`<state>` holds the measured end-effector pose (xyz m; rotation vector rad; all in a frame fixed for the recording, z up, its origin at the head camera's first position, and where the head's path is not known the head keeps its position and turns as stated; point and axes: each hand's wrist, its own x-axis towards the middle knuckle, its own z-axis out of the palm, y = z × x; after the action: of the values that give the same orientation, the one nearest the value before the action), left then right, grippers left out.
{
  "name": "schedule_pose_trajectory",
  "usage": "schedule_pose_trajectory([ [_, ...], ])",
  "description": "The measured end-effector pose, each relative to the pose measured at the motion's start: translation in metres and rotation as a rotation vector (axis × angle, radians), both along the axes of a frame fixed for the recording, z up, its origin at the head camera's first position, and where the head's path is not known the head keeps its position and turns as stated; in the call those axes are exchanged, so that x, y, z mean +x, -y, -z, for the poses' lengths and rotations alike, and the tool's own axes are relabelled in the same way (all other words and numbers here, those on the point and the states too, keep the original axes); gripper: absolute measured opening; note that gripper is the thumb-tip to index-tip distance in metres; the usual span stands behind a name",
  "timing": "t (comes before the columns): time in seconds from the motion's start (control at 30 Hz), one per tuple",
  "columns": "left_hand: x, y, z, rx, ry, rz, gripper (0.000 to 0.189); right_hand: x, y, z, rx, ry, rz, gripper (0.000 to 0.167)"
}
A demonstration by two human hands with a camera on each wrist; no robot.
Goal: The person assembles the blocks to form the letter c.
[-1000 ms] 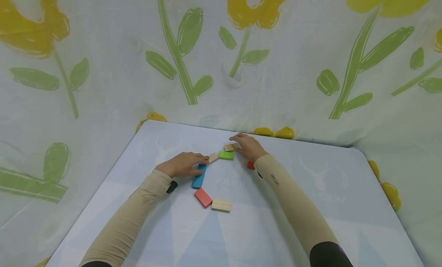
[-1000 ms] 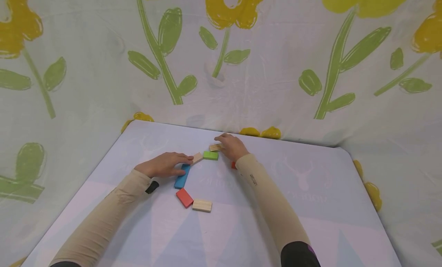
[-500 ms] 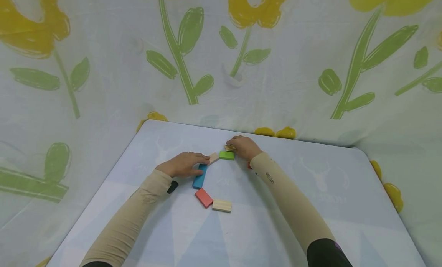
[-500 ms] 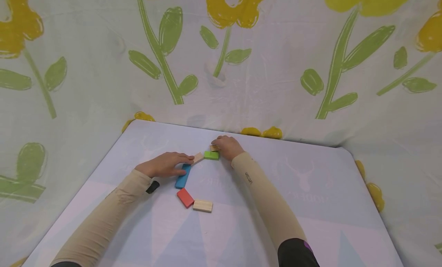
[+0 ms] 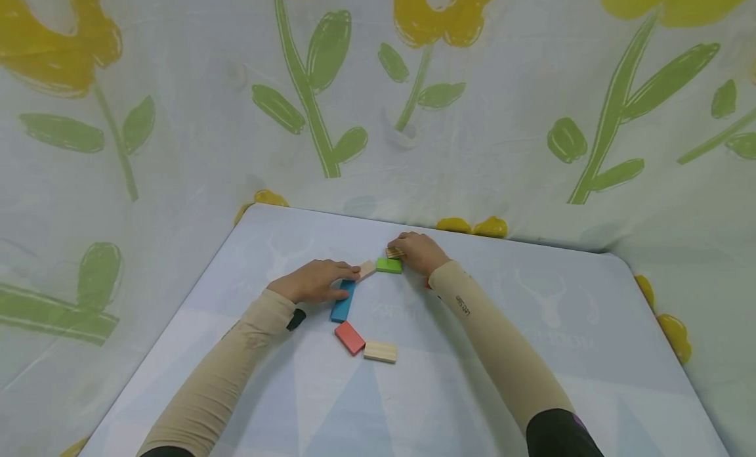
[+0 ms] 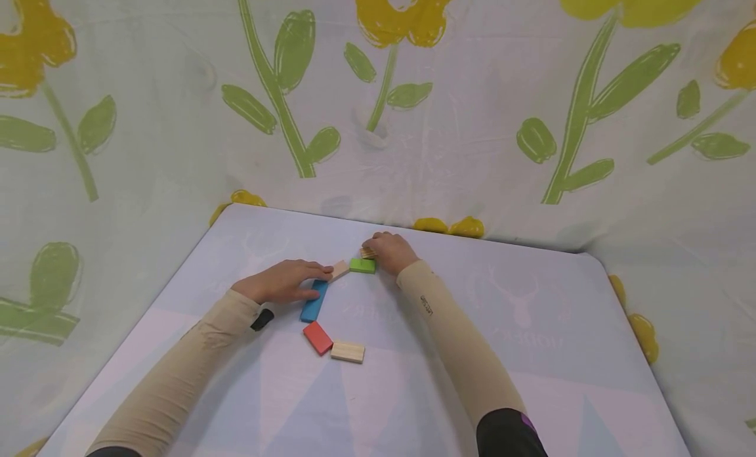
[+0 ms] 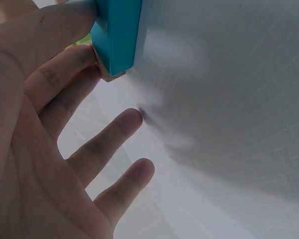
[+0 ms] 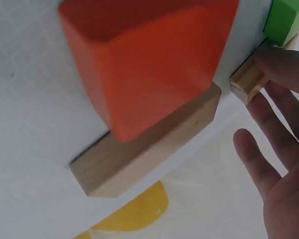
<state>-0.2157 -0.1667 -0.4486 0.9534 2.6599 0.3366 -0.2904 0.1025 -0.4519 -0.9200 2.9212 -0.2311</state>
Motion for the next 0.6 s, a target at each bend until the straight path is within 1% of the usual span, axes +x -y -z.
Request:
schedule_pose_trajectory([
  [0.1, 0.000, 0.000, 0.000, 0.001, 0.000, 0.002, 0.049, -0.001, -0.004, -0.005, -0.007, -0.037, -0.020, 0.030],
  [0.17, 0.000, 0.001, -0.001, 0.001, 0.002, 0.002, 0.049, -0.001, -0.007, -0.008, -0.029, -0.068, -0.031, 0.031],
  [0.27, 0.000, 0.001, -0.002, 0.001, 0.008, 0.000, 0.049, -0.001, -0.013, -0.013, -0.068, -0.089, -0.045, 0.033],
  [0.43, 0.001, 0.000, -0.002, -0.004, 0.019, -0.007, 0.049, 0.002, -0.020, -0.017, -0.107, -0.088, -0.048, 0.040],
  [0.6, 0.001, 0.000, -0.001, -0.004, 0.014, -0.003, 0.049, 0.012, -0.026, -0.021, -0.157, -0.094, -0.016, 0.042],
])
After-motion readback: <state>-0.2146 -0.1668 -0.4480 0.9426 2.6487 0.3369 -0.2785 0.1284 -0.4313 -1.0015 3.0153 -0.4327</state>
